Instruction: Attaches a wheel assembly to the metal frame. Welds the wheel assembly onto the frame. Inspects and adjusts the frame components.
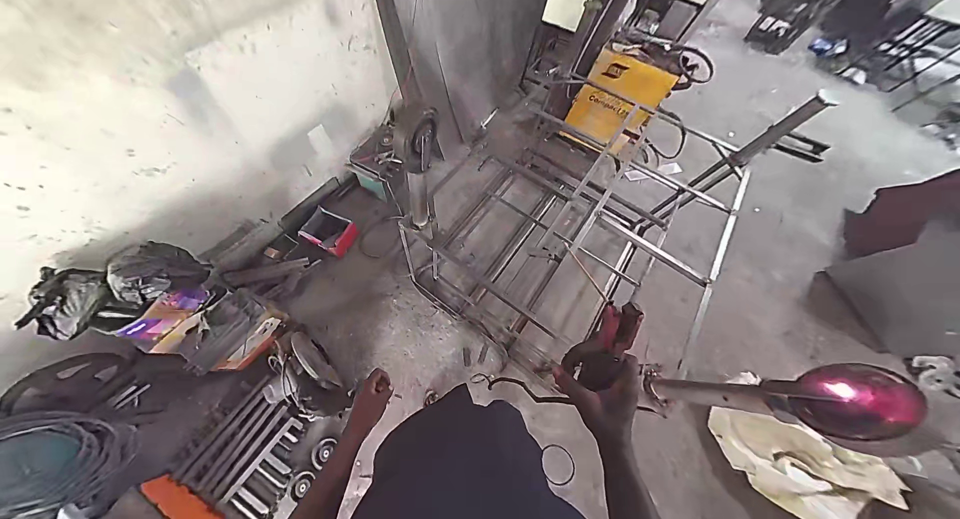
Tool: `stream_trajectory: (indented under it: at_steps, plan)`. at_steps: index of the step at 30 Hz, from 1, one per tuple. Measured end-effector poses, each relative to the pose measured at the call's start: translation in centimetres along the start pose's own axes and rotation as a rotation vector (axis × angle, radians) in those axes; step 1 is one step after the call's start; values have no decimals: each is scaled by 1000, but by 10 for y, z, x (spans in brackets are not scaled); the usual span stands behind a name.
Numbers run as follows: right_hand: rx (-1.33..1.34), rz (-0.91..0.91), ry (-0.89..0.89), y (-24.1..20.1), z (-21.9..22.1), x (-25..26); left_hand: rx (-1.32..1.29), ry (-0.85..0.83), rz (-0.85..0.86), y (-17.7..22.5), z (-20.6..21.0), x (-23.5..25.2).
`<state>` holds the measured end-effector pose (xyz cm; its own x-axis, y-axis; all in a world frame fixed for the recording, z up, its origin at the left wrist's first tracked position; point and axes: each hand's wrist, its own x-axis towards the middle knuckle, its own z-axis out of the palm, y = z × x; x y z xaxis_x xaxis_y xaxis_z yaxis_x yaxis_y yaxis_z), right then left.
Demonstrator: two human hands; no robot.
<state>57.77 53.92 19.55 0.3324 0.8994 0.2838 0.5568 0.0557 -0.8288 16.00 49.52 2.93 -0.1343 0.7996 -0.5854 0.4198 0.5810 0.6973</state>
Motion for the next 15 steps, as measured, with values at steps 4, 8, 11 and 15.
stream_trajectory:
  at_steps: [4,8,11,15]
  plan:
    - [23,-35,-7,-17,30,30,-47,24,-78,-8,-26,13]
    - [42,-37,-39,-26,57,55,-61,30,-64,4,-34,36]
    - [13,18,-73,-27,82,79,-73,15,-7,20,-34,63]
    - [38,26,-87,-24,120,114,-52,-38,0,45,-46,89]
